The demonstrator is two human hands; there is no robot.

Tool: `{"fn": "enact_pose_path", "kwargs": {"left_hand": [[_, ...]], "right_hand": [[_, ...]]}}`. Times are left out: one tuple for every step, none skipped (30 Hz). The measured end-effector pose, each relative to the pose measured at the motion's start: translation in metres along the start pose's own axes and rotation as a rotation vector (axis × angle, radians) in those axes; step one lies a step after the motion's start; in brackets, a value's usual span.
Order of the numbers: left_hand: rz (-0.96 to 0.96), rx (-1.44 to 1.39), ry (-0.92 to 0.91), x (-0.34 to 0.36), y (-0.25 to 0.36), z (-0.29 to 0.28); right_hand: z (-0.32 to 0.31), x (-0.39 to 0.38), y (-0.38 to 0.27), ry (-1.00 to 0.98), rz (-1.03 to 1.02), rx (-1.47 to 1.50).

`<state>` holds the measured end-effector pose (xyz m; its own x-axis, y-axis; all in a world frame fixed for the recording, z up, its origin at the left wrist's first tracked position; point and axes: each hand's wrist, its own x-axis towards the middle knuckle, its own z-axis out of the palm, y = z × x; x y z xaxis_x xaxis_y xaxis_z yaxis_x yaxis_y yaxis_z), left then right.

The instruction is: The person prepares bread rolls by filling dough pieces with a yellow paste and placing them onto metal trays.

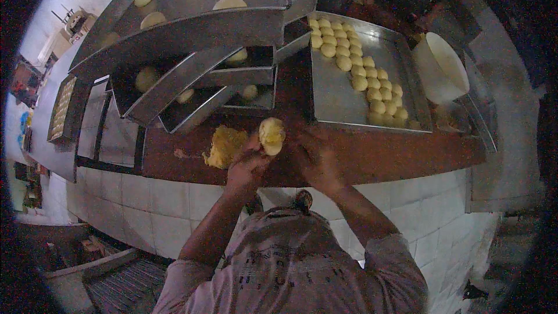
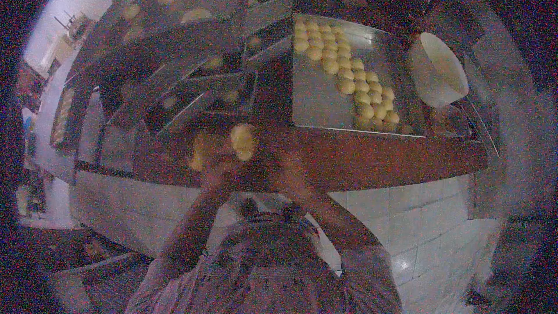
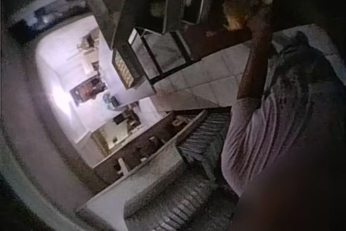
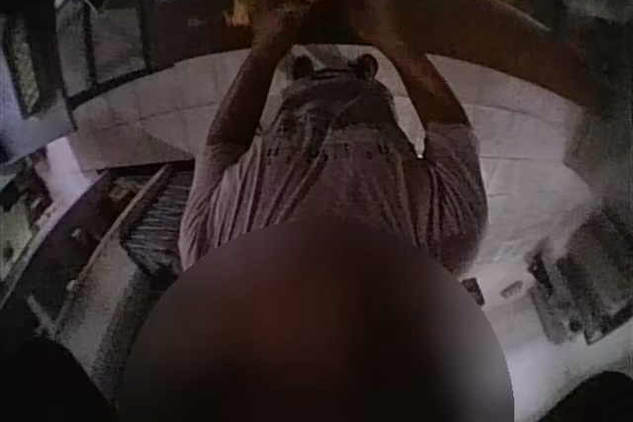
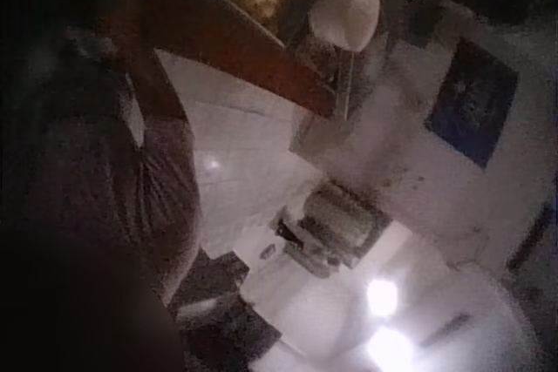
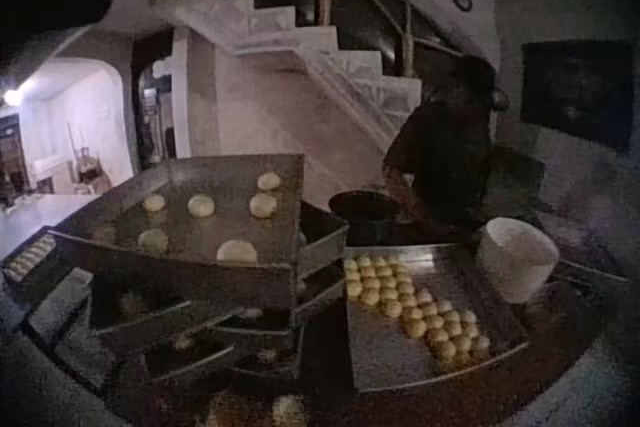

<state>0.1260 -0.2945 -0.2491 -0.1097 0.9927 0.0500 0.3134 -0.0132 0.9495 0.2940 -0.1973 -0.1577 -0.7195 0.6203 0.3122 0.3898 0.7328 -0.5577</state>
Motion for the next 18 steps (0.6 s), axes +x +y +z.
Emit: {"fn": "enact_pose_path", "kwargs": {"left_hand": [[-0.039, -0.512, 0.074, 0.004, 0.016, 0.006], [-0.079, -1.025, 0.148, 0.006, 0.03, 0.011], [-0.038, -0.909, 0.152, 0.005, 0.041, 0.013], [-0.001, -0.796, 0.155, 0.005, 0.049, 0.015], [0.036, -0.683, 0.158, 0.004, 0.056, 0.016], [0.022, -0.582, 0.165, 0.002, 0.063, 0.017], [0.008, -0.481, 0.17, 0.002, 0.07, 0.017], [-0.005, -0.381, 0.175, 0.002, 0.072, 0.017], [-0.079, -0.415, 0.203, 0.002, 0.068, 0.015], [-0.152, -0.45, 0.231, 0.004, 0.061, 0.013], [-0.225, -0.486, 0.258, 0.004, 0.055, 0.01], [-0.12, -0.239, 0.271, 0.006, 0.054, 0.007], [-0.019, 0.012, 0.281, 0.006, 0.051, 0.003], [0.082, 0.263, 0.288, 0.006, 0.05, 0.001], [0.088, 0.303, 0.298, 0.005, 0.047, 0.001], [0.094, 0.342, 0.307, 0.004, 0.043, 0.001], [0.1, 0.382, 0.315, 0.003, 0.042, 0.002], [-0.152, 0.156, 0.365, 0.006, 0.046, 0.004]], "right_hand": [[-0.002, 0.002, 0.005, -0.004, -0.013, -0.029], [-0.002, 0.004, 0.008, 0.017, -0.031, -0.016], [-0.002, 0.007, 0.01, 0.037, -0.052, -0.003], [0.001, 0.008, 0.013, 0.08, -0.073, 0.049], [0.002, 0.01, 0.015, 0.123, -0.095, 0.102], [0.003, 0.01, 0.017, 0.084, -0.017, 0.232], [0.002, 0.01, 0.019, 0.046, 0.061, 0.36], [0.002, 0.009, 0.02, 0.007, 0.14, 0.488], [0.003, 0.01, 0.014, -0.014, 0.197, 0.503], [0.003, 0.011, 0.006, -0.036, 0.254, 0.517], [0.005, 0.01, -0.001, -0.058, 0.311, 0.529], [0.011, 0.002, 0.001, -0.005, 0.097, 0.246], [0.022, -0.008, 0.002, 0.046, -0.114, -0.032], [0.026, -0.013, 0.006, 0.08, -0.236, -0.154], [0.027, -0.013, 0.001, 0.127, -0.357, -0.275], [0.024, -0.013, -0.003, 0.156, -0.388, -0.238], [0.019, -0.012, -0.008, 0.186, -0.418, -0.202], [0.018, -0.011, -0.009, 0.199, -0.351, -0.18]]}}
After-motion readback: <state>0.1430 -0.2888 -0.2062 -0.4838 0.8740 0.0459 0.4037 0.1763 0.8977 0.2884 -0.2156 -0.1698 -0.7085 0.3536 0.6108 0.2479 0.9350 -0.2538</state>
